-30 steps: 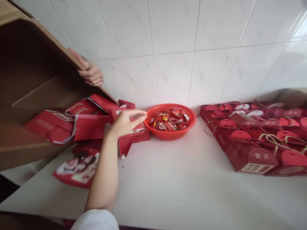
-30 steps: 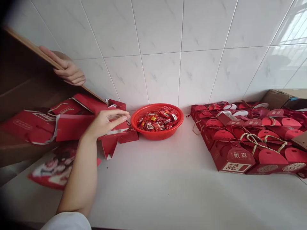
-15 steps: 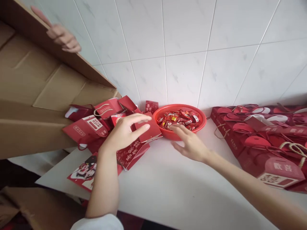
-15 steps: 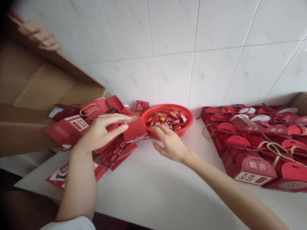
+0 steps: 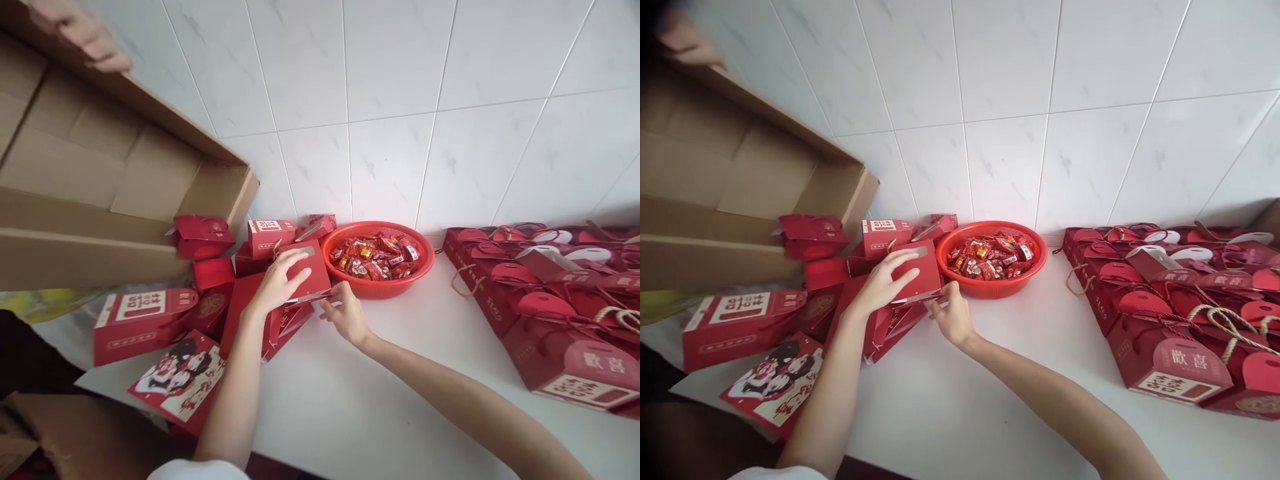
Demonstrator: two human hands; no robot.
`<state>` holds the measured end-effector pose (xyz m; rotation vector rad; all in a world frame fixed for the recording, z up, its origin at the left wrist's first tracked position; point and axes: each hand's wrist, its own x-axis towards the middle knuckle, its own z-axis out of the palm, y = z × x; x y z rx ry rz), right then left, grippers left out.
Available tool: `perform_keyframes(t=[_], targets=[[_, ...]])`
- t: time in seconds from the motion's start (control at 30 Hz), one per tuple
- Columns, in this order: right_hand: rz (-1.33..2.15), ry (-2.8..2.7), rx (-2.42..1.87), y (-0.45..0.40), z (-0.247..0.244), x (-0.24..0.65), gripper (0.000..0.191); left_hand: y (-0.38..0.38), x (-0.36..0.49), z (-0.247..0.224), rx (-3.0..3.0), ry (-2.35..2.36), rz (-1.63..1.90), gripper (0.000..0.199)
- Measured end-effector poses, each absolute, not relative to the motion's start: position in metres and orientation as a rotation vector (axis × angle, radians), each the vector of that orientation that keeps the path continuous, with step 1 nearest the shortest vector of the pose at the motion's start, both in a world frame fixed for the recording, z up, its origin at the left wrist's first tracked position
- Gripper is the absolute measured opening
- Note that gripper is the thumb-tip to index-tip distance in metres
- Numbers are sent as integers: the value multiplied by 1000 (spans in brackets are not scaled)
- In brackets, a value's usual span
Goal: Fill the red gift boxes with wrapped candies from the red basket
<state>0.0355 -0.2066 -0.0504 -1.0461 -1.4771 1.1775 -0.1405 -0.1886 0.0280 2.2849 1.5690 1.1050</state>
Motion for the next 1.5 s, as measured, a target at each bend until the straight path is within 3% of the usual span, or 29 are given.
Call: perform_keyframes(t=[0.13, 0.33, 0.53, 0.67, 0.97, 1.17, 1.3, 1.4, 1.5], targets=[[1079, -1520, -888, -207, -32, 41, 21, -195, -132, 32, 2174, 1474, 1140, 47], [868, -1819, -1144, -209, -18, 52, 30, -208, -120, 42, 1995, 1467, 1200, 45], [835, -1696, -887, -221, -22, 56, 16, -220, -113, 54, 1784, 1467, 1415, 42], [744, -1618, -765, -238, 1, 73, 19, -238, -100, 64, 1697, 1393, 1507, 39], [363, -1685, -906, -247, 67, 149, 10, -272, -69, 77, 1829, 1140, 1002, 36], [316, -2021, -953, -254, 75, 176, 24, -257, -45, 67, 1989, 1167, 1517, 23], [336, -2124, -963, -254, 55, 173, 28, -246, -36, 61, 2268, 1070, 1209, 21], [528, -2118, -954, -253, 45, 172, 21, -240, -34, 56, 2291, 1012, 883, 17], [742, -1995, -965, -254, 42, 176, 19, -236, -36, 55, 2219, 1025, 808, 14]])
